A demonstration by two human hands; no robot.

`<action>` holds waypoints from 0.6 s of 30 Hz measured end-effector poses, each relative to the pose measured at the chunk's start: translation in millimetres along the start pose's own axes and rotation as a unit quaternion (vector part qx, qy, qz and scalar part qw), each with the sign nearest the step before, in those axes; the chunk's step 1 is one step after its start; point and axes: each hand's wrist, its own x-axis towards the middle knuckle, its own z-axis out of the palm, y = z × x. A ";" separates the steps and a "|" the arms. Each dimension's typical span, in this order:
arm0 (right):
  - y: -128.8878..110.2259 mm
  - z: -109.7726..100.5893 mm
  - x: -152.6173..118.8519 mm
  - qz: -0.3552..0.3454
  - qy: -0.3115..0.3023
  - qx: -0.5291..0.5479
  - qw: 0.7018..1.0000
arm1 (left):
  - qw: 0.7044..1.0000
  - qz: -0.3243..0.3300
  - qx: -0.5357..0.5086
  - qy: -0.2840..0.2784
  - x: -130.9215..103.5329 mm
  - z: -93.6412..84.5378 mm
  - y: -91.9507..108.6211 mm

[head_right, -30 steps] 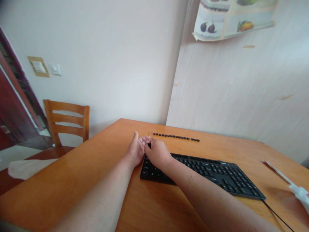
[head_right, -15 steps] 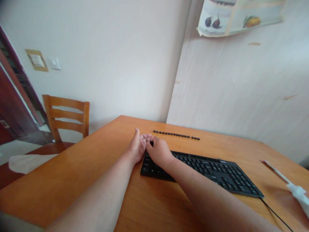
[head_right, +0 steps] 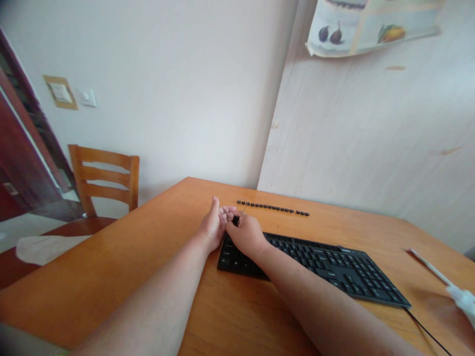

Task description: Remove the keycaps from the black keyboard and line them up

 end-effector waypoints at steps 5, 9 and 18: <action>-0.5 -0.2 -0.9 0.028 0.014 0.025 0.999 | 1.000 -0.002 -0.005 -0.004 -1.7 0.0 0.9; -0.7 -0.9 -3.0 0.042 0.040 0.020 0.998 | 1.000 -0.005 0.006 -0.006 -1.6 -0.1 0.9; 10.3 2.9 -3.8 0.083 0.072 0.049 0.993 | 1.000 -0.001 0.024 -0.004 -2.5 0.8 1.7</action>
